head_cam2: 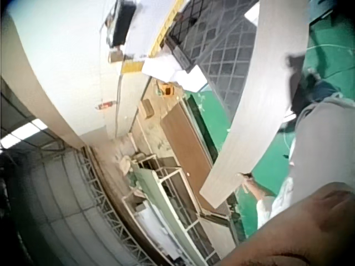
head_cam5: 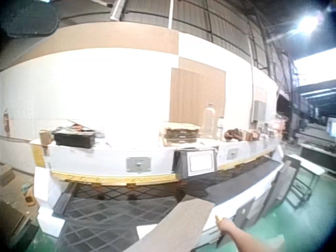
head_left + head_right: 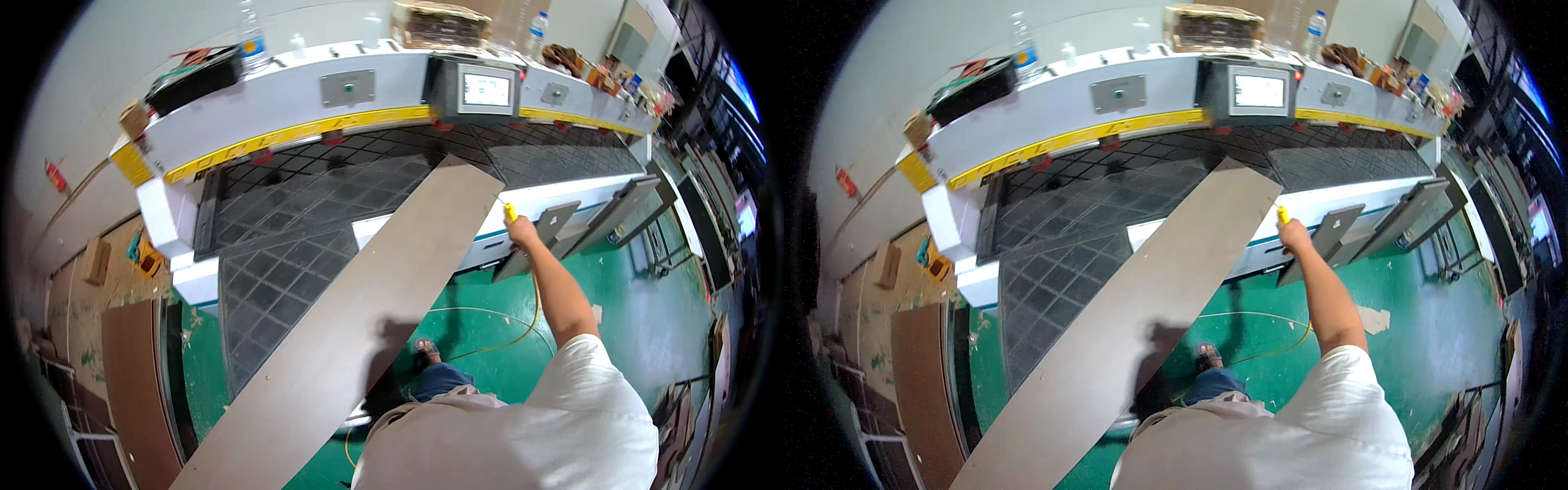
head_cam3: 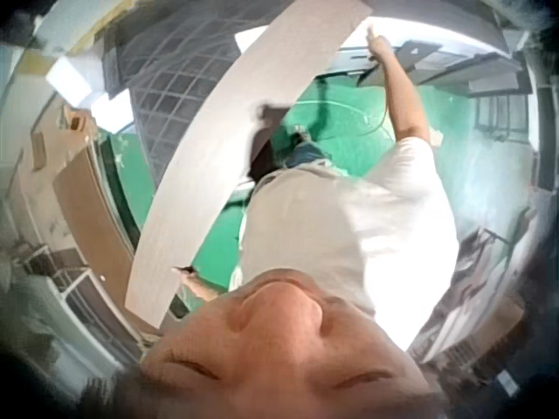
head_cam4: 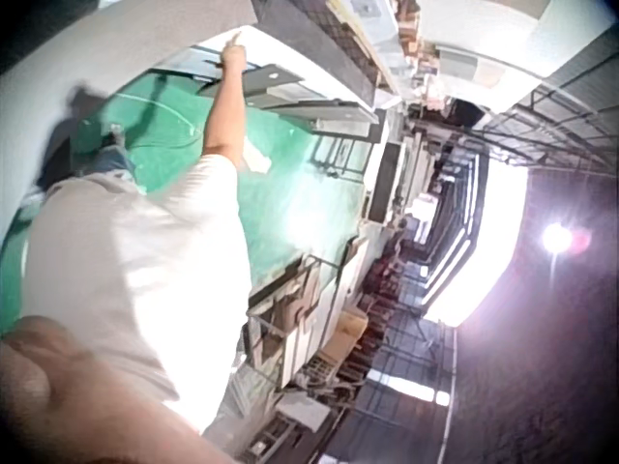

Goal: The person uses a yellow air blow gun to remove dust and debris from the surface and edges of a large rectangular wood panel. They rotate the panel to access different sides and place it on a machine table.

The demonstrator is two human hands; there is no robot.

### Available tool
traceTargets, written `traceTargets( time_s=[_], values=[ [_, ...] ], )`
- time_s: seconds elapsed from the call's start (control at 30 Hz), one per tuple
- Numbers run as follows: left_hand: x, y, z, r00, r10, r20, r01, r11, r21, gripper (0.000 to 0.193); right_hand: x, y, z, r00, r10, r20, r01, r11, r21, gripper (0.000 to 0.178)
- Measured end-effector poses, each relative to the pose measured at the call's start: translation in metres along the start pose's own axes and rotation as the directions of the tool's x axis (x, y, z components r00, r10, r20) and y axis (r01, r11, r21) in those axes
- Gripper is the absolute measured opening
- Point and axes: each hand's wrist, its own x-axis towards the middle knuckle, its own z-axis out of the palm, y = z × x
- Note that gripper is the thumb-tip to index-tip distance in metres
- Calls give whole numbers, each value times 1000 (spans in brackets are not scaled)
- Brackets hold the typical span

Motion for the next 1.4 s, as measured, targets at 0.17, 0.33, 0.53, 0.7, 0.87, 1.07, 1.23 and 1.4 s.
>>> traceTargets(
  time_s=[0.17,0.33,0.53,0.7,0.87,1.07,1.23,1.4],
  values=[
    [-6,49,19,998,-9,56,7,999,32,40,88,104,-52,989,147,-14,-146,986,80,49],
    [-17,98,29,995,-38,96,32,997,72,39,121,130,-78,986,127,107,-145,971,191,46],
    [-25,133,32,988,-67,141,55,995,87,38,140,104,-91,984,13,179,-65,957,284,39],
    [-21,124,23,985,-77,155,65,994,82,37,141,101,-79,990,21,138,-51,974,222,36],
    [-10,92,8,983,-68,169,56,996,74,37,108,88,-62,981,-64,183,25,978,205,32],
    [-3,66,-1,982,-66,178,60,998,35,36,61,106,-25,844,-230,484,190,973,131,28],
    [-6,56,-7,979,-70,190,64,997,33,37,-23,142,32,930,-182,319,181,983,34,33],
    [0,66,3,969,-47,242,39,999,39,37,-105,147,115,691,81,719,-586,645,491,30]
  ],
)
